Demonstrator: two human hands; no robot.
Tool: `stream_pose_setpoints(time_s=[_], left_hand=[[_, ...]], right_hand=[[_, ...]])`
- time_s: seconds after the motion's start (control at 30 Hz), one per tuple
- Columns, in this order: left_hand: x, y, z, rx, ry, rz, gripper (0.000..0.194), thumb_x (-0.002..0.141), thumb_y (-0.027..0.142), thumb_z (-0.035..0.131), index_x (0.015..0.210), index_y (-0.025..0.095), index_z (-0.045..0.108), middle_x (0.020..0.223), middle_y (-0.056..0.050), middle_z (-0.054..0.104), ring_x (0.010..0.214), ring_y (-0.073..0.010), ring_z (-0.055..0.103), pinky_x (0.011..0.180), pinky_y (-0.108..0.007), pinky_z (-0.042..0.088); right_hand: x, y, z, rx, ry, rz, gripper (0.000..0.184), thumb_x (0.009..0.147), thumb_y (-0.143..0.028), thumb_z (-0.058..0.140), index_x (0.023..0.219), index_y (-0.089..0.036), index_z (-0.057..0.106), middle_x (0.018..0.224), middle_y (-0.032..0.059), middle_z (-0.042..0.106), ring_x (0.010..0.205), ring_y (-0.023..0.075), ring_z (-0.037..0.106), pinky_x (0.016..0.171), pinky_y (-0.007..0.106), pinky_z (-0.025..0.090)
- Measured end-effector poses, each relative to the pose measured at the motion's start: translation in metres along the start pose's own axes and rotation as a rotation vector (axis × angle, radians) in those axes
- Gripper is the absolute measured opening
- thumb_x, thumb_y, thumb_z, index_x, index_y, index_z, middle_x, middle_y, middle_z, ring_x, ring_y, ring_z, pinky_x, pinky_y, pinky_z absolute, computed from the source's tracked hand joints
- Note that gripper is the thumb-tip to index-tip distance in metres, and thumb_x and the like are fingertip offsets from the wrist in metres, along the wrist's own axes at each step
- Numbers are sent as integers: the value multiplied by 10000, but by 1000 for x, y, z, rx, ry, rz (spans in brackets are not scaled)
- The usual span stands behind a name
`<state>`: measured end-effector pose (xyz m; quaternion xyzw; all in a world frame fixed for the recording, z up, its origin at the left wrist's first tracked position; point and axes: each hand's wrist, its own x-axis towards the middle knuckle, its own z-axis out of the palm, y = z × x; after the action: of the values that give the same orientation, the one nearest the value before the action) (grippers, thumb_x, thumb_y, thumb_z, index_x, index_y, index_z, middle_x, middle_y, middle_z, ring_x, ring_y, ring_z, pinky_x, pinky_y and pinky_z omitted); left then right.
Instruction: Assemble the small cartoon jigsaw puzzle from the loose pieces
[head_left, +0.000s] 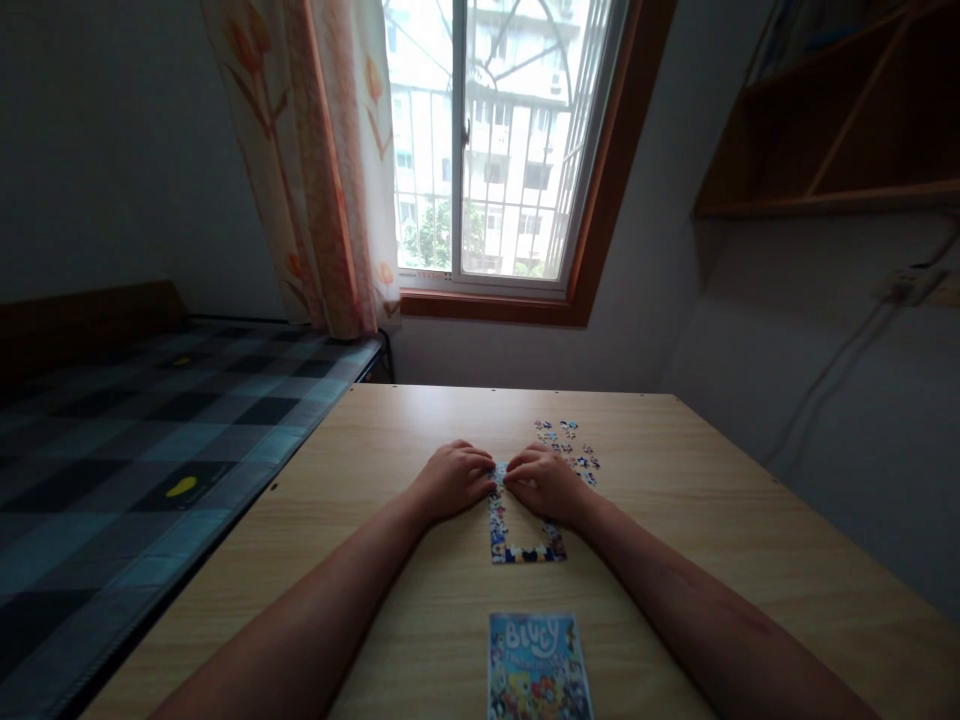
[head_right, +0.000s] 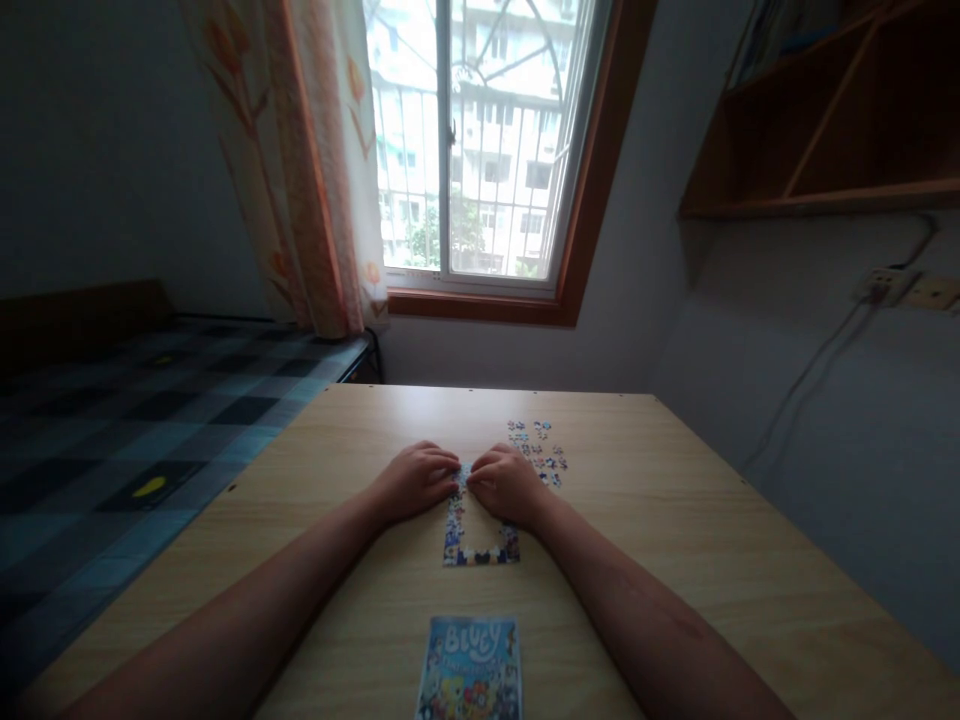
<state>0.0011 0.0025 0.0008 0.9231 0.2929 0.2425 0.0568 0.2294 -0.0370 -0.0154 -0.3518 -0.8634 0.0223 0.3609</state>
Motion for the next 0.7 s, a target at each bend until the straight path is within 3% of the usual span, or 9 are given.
stream_pose_setpoints(time_s=[0.33, 0.7], left_hand=[[0, 1, -1, 18, -2, 6, 202, 860, 347, 701, 1028, 263, 777, 1075, -12, 782, 990, -221, 684, 945, -356, 485], [-1, 0, 0, 18, -13, 4, 219, 871, 357, 686, 1047, 261, 775, 1094, -9, 779, 1003, -222, 681, 949, -358, 484]], right_hand=[[-2, 7, 3, -59, 54, 34, 197, 837, -131, 686, 931, -259, 801, 960, 39, 781, 897, 211, 666, 897, 381, 516], [-1, 3, 4, -112, 0, -13, 147, 883, -211, 697, 913, -300, 811, 1021, 23, 785, 927, 204, 670, 884, 355, 530]])
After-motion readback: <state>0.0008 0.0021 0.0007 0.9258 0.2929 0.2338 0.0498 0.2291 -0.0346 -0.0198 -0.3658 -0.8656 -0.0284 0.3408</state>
